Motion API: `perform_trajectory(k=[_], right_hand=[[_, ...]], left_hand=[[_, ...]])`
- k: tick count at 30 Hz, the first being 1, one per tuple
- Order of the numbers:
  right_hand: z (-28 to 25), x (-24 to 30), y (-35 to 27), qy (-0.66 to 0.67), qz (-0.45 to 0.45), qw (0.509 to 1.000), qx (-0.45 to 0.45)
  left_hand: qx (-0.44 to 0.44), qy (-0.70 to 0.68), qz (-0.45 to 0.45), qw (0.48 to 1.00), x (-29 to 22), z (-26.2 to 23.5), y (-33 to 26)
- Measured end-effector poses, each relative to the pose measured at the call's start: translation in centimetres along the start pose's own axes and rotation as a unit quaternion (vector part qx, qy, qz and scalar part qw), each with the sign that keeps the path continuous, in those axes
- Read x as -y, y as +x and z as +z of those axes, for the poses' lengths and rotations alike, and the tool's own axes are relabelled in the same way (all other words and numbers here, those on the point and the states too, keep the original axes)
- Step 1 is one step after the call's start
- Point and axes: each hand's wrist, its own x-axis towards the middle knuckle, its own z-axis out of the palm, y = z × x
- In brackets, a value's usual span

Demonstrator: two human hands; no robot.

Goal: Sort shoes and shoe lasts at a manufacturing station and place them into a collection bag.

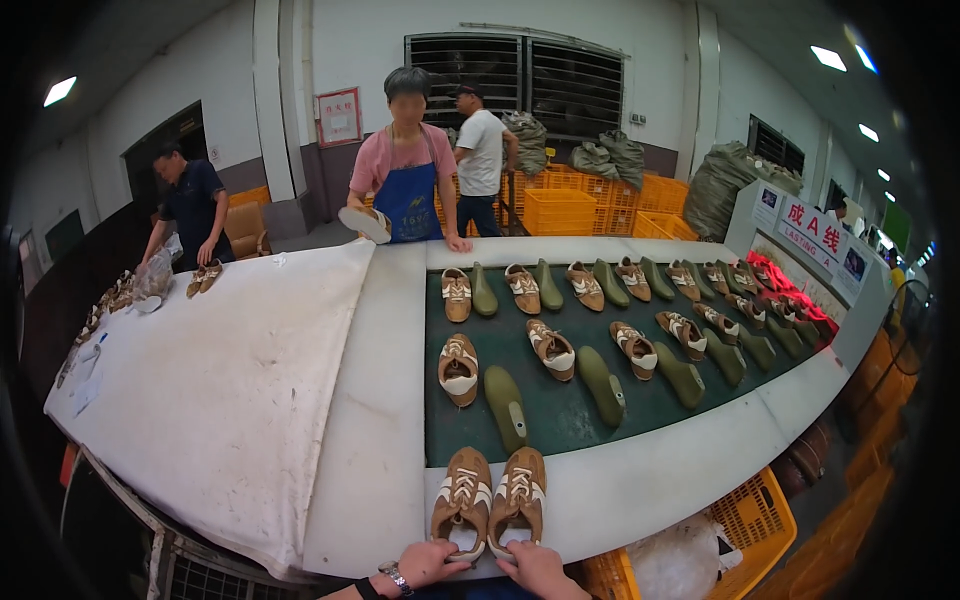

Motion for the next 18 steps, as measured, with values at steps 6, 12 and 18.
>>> perform_trajectory(k=[6, 12, 18], right_hand=[[0.4, -0.3, 0.5, 0.017, -0.013, 1.000, 0.010], [-0.3, -0.3, 0.4, 0.025, -0.024, 0.999, 0.010], [-1.2, -0.6, -0.9, 0.037, -0.008, 0.998, -0.043]], left_hand=[[0.006, -0.014, -0.014, 1.000, -0.2, -0.5, -0.1], [-0.060, -0.027, -0.023, 0.998, 0.9, -1.8, -0.9], [-0.169, 0.007, -0.053, 0.984, 0.2, -6.4, -1.5]])
